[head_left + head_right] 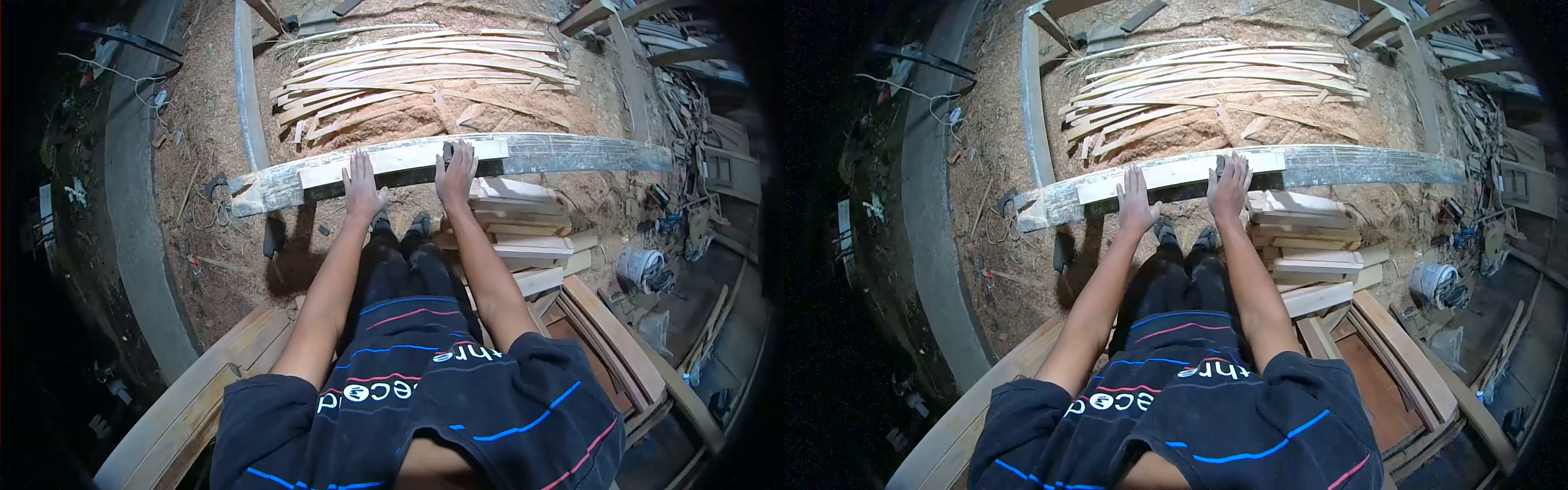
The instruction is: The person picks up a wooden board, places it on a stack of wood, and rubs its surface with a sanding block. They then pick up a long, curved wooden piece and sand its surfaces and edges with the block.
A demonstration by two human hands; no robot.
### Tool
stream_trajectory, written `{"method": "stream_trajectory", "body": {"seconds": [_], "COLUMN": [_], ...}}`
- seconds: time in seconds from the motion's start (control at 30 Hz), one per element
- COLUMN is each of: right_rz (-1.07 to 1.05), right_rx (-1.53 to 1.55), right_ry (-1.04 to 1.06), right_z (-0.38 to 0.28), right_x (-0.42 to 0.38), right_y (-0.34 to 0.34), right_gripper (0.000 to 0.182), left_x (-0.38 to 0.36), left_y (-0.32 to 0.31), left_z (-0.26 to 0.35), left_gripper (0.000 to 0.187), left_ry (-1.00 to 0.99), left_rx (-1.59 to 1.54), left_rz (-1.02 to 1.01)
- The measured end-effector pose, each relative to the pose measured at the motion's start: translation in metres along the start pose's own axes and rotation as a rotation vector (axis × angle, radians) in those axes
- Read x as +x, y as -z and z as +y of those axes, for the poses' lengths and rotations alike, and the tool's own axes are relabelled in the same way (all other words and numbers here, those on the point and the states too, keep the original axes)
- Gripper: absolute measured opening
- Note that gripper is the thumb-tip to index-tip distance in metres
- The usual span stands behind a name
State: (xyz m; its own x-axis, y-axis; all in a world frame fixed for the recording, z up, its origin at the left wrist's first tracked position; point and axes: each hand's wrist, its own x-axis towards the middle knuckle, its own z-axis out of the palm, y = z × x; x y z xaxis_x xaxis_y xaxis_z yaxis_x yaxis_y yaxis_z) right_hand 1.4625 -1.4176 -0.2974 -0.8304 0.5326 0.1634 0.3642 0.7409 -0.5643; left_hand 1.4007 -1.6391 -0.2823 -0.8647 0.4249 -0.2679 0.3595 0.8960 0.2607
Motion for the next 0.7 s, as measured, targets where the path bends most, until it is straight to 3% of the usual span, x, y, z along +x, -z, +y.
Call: {"method": "stream_trajectory", "body": {"seconds": [0.1, 0.13, 0.33, 0.47, 0.57, 0.6, 0.7], "right_rz": [-0.048, -0.072, 0.075, -0.029, -0.11, -0.113, 0.041], "right_rx": [-0.071, -0.22, -0.143, -0.042, -0.179, -0.181, -0.182], "right_ry": [0.053, 0.005, -0.142, 0.116, 0.259, 0.253, -0.027], "right_z": [0.006, 0.003, -0.031, -0.09, -0.096, -0.085, -0.037], "right_x": [0.003, 0.002, -0.016, -0.039, -0.044, -0.035, -0.007], "right_y": [0.012, 0.017, -0.012, -0.048, -0.053, -0.043, -0.014], "right_gripper": [0.047, 0.048, 0.051, 0.049, 0.049, 0.049, 0.042], "left_x": [0.0, -0.001, -0.019, -0.015, -0.015, -0.017, -0.015], "left_y": [0.0, 0.003, 0.017, 0.016, 0.019, 0.02, 0.018], "left_z": [-0.008, -0.013, -0.027, -0.039, -0.038, -0.037, -0.04], "left_gripper": [0.111, 0.111, 0.112, 0.115, 0.117, 0.118, 0.118], "left_ry": [-0.037, -0.067, -0.069, -0.124, -0.133, -0.121, -0.142], "left_rx": [-0.035, -0.047, -0.049, -0.076, -0.056, -0.05, -0.038], "left_rz": [-0.025, -0.04, -0.099, -0.138, -0.163, -0.165, -0.17]}}
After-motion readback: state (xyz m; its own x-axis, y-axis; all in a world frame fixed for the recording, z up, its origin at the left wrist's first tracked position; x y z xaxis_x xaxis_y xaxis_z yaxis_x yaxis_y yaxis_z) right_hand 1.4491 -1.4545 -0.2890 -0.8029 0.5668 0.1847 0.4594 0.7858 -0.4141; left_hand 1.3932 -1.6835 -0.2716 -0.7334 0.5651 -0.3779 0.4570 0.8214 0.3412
